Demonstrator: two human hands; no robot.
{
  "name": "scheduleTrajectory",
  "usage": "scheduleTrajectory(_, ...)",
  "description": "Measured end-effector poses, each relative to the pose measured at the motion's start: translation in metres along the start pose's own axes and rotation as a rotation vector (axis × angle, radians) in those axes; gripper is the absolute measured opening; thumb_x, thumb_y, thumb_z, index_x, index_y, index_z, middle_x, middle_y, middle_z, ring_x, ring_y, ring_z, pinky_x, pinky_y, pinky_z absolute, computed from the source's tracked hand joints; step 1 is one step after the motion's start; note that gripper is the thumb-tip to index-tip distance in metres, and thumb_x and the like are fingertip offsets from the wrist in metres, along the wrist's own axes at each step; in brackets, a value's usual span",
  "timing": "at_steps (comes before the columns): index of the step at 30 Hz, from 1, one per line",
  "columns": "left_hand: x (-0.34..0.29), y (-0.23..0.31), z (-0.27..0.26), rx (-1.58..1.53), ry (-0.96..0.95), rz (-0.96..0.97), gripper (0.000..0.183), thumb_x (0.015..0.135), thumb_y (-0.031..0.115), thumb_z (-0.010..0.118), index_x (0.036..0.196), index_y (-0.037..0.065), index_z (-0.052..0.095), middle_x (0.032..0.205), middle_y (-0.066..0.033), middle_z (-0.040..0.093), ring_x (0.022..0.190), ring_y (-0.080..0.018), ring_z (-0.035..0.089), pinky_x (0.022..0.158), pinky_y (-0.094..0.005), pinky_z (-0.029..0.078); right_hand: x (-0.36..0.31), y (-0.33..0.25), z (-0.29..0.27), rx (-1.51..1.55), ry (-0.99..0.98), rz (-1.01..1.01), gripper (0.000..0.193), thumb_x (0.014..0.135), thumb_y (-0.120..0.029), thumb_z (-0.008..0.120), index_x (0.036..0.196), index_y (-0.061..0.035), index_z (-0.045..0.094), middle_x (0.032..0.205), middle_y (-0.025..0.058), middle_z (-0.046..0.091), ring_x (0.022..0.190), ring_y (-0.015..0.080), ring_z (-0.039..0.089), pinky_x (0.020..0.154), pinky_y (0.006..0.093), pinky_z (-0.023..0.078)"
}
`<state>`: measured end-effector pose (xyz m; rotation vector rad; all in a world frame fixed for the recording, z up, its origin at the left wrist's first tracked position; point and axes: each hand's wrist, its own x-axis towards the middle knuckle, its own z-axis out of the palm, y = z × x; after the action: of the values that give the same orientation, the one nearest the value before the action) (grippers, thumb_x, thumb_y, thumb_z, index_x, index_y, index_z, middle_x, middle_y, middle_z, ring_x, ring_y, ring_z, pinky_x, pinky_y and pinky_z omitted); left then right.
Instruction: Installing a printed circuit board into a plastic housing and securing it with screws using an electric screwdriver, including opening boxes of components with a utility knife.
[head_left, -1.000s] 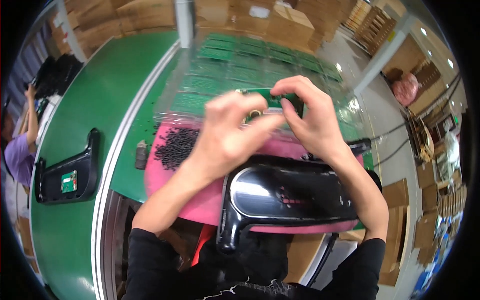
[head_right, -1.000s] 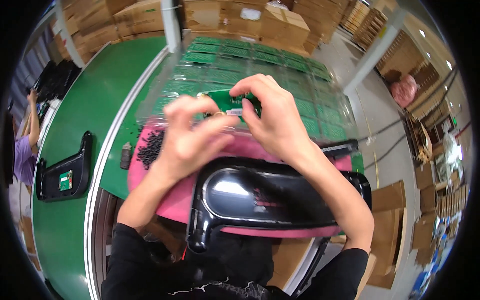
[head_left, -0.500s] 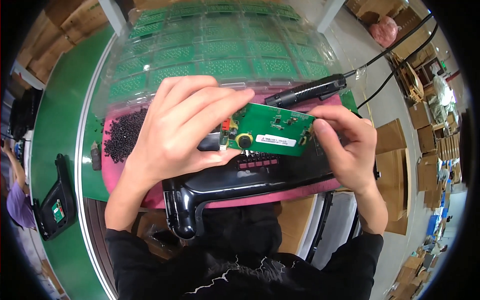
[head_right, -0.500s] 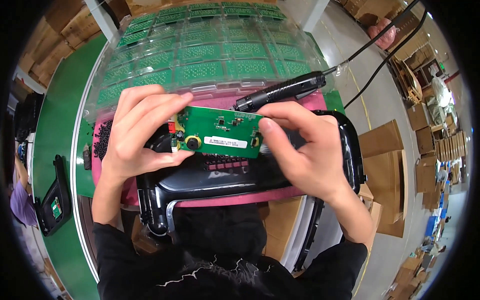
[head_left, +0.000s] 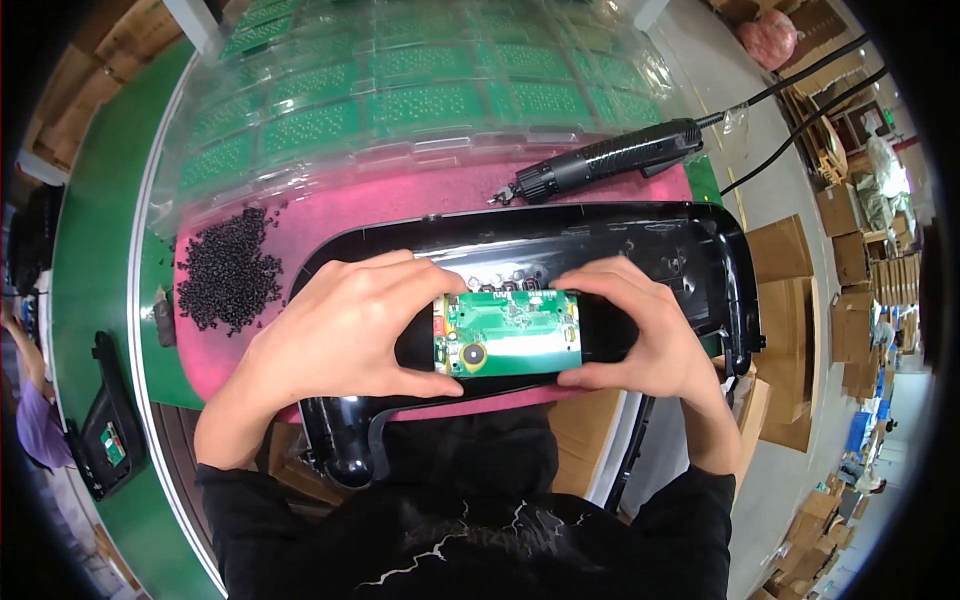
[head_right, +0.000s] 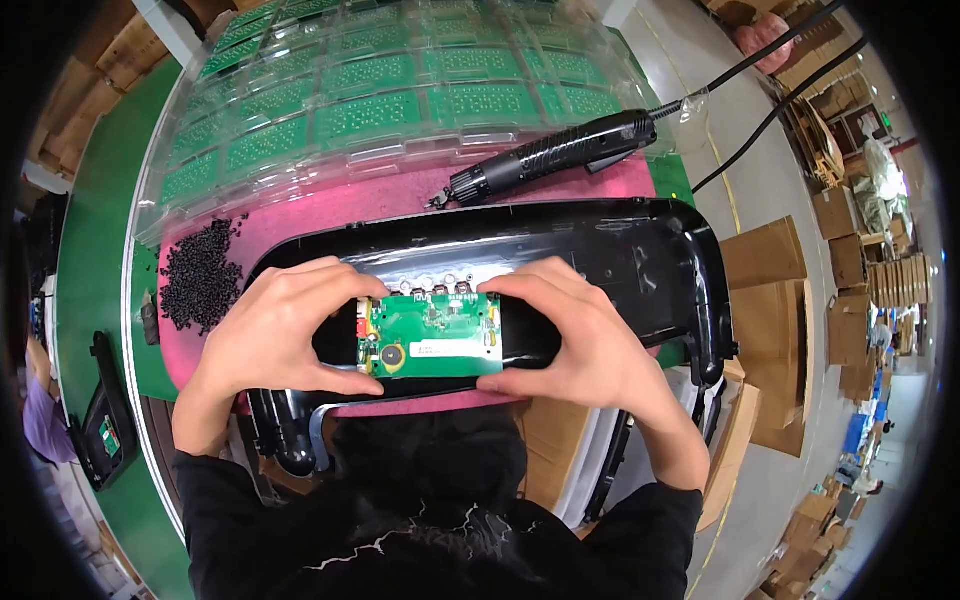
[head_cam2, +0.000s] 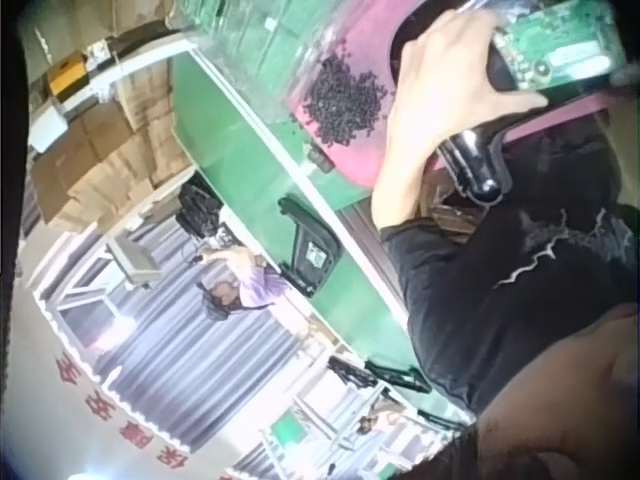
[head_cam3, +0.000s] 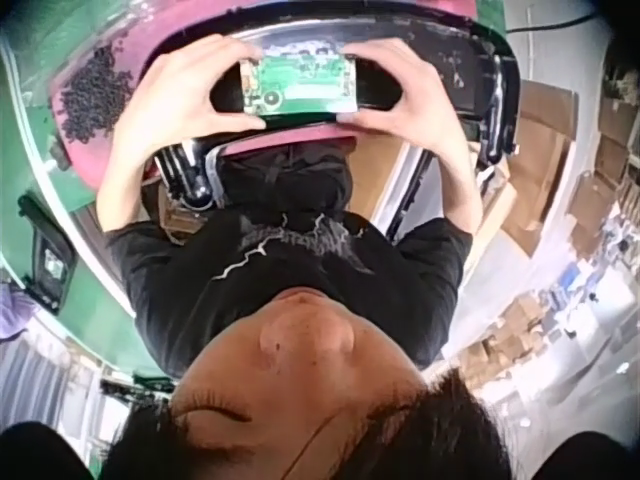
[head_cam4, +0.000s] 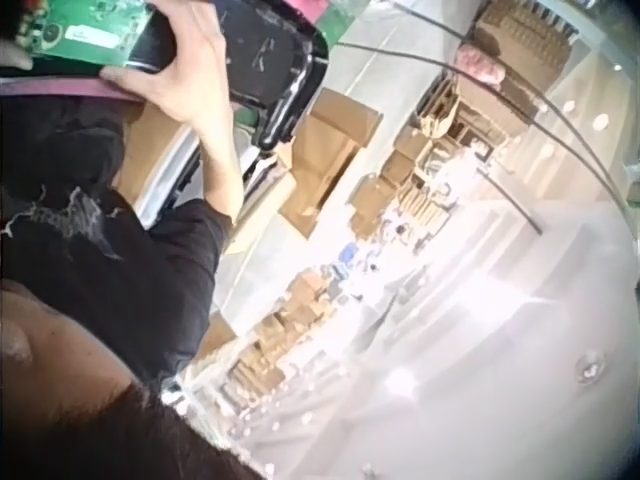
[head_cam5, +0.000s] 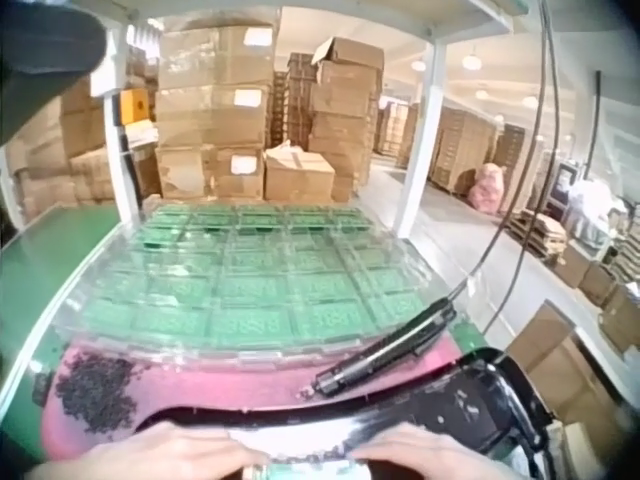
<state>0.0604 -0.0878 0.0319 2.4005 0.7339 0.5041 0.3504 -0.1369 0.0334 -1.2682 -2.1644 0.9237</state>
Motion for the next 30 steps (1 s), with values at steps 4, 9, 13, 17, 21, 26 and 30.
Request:
scheduleTrajectory(4, 0.000, -0.007, 0.000, 0.054, -0.054, -0.059, 0.061, 0.058, 0.027, 0.086, 0.107, 0.004, 0.059, 0.099, -0.0085, 0.062, 0.089, -0.0294, 0.063, 0.070, -0.0372, 0.053, 0.010, 0.006, 0.005, -0.119, 0.004, -0.053, 0.065, 0.060, -0.018, 0.085, 0.118, -0.0037, 0.060, 0.120, 0.0125, 0.053, 0.114, 0.0328, 0.045, 0.100, 0.0409, 0.039)
scheduleTrajectory(9, 0.002, -0.011, 0.000, 0.099, -0.038, -0.207, 0.060, 0.060, 0.023, 0.084, 0.110, 0.004, 0.058, 0.107, -0.0080, 0.057, 0.090, -0.0299, 0.063, 0.069, -0.0376, 0.053, 0.020, 0.011, 0.015, -0.204, 0.045, 0.009, 0.070, 0.064, -0.017, 0.083, 0.127, -0.0040, 0.055, 0.128, 0.0149, 0.045, 0.118, 0.0350, 0.039, 0.102, 0.0424, 0.036)
scheduleTrajectory(13, 0.004, -0.014, -0.003, 0.114, -0.069, -0.239, 0.060, 0.060, 0.024, 0.084, 0.112, 0.005, 0.058, 0.109, -0.0078, 0.055, 0.090, -0.0301, 0.063, 0.070, -0.0381, 0.052, 0.026, 0.013, 0.017, -0.229, 0.039, 0.029, 0.070, 0.065, -0.017, 0.083, 0.128, -0.0033, 0.054, 0.128, 0.0152, 0.045, 0.117, 0.0354, 0.040, 0.101, 0.0424, 0.037)
scheduleTrajectory(17, 0.004, -0.017, 0.001, 0.133, -0.072, -0.239, 0.062, 0.059, 0.024, 0.084, 0.113, 0.005, 0.058, 0.109, -0.0078, 0.055, 0.091, -0.0299, 0.062, 0.070, -0.0384, 0.052, 0.026, 0.016, 0.019, -0.233, 0.044, 0.017, 0.070, 0.066, -0.017, 0.083, 0.128, -0.0030, 0.053, 0.127, 0.0160, 0.045, 0.115, 0.0361, 0.041, 0.099, 0.0425, 0.039)
scheduleTrajectory(21, 0.004, -0.017, 0.000, 0.144, -0.077, -0.249, 0.064, 0.058, 0.023, 0.084, 0.113, 0.005, 0.058, 0.109, -0.0078, 0.056, 0.091, -0.0296, 0.062, 0.071, -0.0383, 0.052, 0.027, 0.016, 0.020, -0.229, 0.047, 0.007, 0.070, 0.066, -0.017, 0.083, 0.128, -0.0030, 0.053, 0.127, 0.0164, 0.045, 0.114, 0.0363, 0.041, 0.098, 0.0428, 0.039)
scheduleTrajectory(26, 0.002, -0.016, 0.001, 0.140, -0.071, -0.242, 0.064, 0.058, 0.023, 0.084, 0.113, 0.005, 0.058, 0.109, -0.0078, 0.056, 0.092, -0.0292, 0.062, 0.071, -0.0382, 0.052, 0.025, 0.014, 0.021, -0.248, 0.047, 0.006, 0.071, 0.066, -0.017, 0.083, 0.129, -0.0030, 0.053, 0.127, 0.0163, 0.045, 0.115, 0.0366, 0.041, 0.098, 0.0431, 0.039)
scheduleTrajectory(30, 0.002, -0.012, -0.004, 0.133, -0.069, -0.228, 0.064, 0.058, 0.023, 0.084, 0.113, 0.005, 0.058, 0.109, -0.0074, 0.055, 0.092, -0.0280, 0.062, 0.069, -0.0371, 0.052, 0.025, 0.008, 0.018, -0.260, 0.039, 0.026, 0.072, 0.065, -0.017, 0.083, 0.129, -0.0033, 0.053, 0.128, 0.0160, 0.044, 0.116, 0.0367, 0.040, 0.099, 0.0432, 0.039)
